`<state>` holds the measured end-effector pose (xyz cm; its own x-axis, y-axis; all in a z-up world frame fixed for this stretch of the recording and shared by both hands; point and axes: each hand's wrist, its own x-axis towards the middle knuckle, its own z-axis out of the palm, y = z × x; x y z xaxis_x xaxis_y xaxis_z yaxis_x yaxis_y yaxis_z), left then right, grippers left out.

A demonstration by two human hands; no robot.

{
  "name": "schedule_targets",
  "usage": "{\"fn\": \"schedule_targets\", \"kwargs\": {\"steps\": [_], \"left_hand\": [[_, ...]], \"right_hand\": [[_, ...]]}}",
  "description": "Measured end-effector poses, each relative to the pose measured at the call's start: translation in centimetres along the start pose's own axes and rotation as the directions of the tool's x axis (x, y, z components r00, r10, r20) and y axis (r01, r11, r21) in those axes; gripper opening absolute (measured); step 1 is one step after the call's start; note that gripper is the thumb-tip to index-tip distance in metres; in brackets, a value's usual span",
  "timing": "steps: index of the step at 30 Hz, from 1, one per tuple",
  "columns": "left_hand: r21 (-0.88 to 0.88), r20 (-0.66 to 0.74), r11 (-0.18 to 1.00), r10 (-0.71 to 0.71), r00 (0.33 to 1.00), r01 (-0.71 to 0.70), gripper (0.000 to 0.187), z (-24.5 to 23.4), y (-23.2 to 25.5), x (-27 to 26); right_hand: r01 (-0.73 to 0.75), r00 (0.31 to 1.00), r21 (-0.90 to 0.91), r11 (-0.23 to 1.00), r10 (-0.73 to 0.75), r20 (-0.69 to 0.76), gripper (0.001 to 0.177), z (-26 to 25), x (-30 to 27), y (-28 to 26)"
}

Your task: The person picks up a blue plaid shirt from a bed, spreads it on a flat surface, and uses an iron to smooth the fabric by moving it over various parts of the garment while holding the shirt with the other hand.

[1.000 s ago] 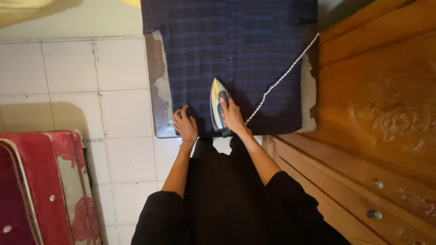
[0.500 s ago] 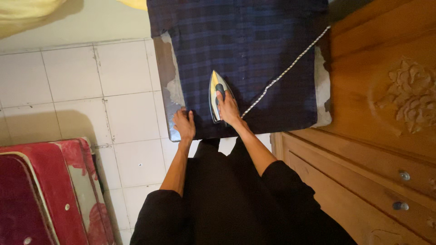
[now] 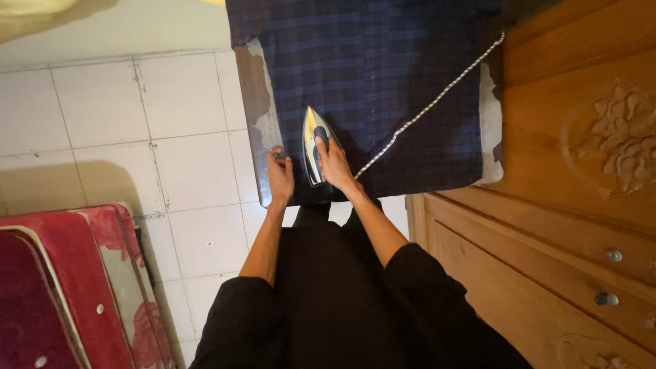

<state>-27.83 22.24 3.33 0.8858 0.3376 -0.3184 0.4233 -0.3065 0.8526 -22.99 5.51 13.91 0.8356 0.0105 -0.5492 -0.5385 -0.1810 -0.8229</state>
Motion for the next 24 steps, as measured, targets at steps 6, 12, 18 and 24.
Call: {"fn": "schedule_targets", "kwargs": {"steps": [6,12,18,24], "left_hand": [[0.017,0.069,0.999,0.043,0.997,-0.044,0.029,-1.6,1.3,-0.6],[0.102,0.141,0.994,0.018,0.990,-0.033,0.039,-3.2,1.8,-1.7],[0.053,0.189,0.996,0.058,0.980,-0.069,0.049,-4.3,1.2,-2.9],[0.032,0.242,0.997,0.066,0.968,-0.075,0.058,-4.9,0.2,-3.5]], "right_hand": [[-0.083,0.995,0.003,0.997,0.083,-0.050,0.060,0.9,-3.4,0.6],[-0.079,0.990,-0.125,0.989,0.063,-0.126,0.058,2.1,-3.4,1.5],[0.045,0.993,-0.236,0.971,-0.068,-0.091,0.053,2.9,-4.1,2.3],[0.012,0.998,-0.107,0.994,-0.019,-0.064,0.049,4.1,-4.3,1.5]]}}
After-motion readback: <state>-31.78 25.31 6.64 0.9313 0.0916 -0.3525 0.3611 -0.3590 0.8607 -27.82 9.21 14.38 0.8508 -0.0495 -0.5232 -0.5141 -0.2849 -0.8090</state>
